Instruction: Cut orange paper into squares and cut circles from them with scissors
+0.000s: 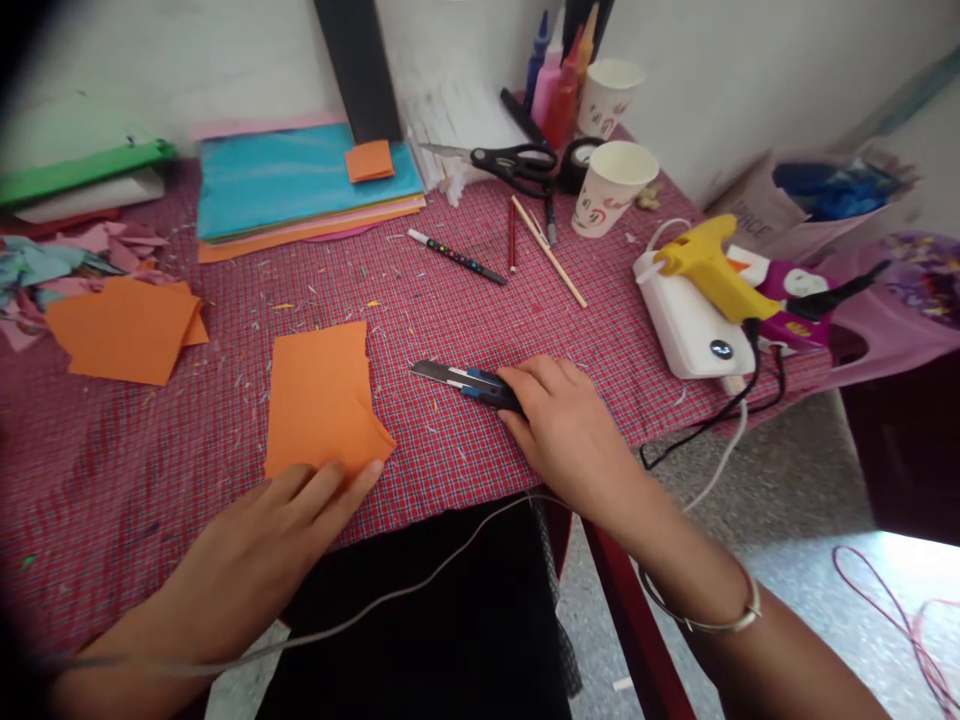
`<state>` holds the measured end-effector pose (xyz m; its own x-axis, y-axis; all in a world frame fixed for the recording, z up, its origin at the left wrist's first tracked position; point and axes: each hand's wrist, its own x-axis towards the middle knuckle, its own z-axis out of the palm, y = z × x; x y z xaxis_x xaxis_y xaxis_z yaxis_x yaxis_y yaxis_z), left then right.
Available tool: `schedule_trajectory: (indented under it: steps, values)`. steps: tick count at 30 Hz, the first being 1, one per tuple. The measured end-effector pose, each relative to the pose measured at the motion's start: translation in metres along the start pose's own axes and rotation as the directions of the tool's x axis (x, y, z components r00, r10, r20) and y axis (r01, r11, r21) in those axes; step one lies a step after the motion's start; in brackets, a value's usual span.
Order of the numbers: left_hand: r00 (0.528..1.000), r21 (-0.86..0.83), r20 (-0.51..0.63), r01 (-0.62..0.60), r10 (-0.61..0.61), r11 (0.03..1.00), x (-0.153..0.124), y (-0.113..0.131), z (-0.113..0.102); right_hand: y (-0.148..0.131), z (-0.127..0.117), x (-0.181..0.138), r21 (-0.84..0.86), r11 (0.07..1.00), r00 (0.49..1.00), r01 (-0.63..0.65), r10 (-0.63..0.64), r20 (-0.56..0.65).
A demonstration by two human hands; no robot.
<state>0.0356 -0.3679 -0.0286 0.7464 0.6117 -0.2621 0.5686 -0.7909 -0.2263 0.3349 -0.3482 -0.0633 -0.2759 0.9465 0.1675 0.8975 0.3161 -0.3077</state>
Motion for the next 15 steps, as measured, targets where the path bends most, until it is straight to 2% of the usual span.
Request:
schedule_trajectory:
  steps: [3, 6, 9, 12, 15]
  values:
    - [1.000, -0.019, -0.002, -0.016, 0.016, 1.000, 0.011, -0.004, -0.004, 0.000, -0.001, -0.001, 0.011, 1.000, 1.000, 0.014, -0.014, 0.012]
    - [1.000, -0.059, -0.020, -0.005, 0.004, 0.998, 0.010, -0.004, -0.001, -0.001, -0.004, 0.000, 0.039, 0.998, 0.998, 0.051, -0.053, 0.046]
    - [0.985, -0.100, -0.152, 0.062, -0.077, 0.993, -0.003, -0.001, 0.012, -0.003, -0.008, 0.003, 0.047, 0.994, 0.993, 0.094, -0.097, 0.074]
    - [0.931, -0.165, -0.337, 0.087, -0.139, 0.983, -0.016, -0.001, 0.028, -0.005, -0.010, 0.006, 0.054, 0.986, 0.983, 0.155, -0.160, 0.092]
    - [0.904, -0.254, -0.387, 0.083, -0.180, 0.964, -0.022, -0.005, 0.038, -0.003, -0.010, 0.007, 0.076, 0.978, 0.972, 0.196, -0.204, 0.116]
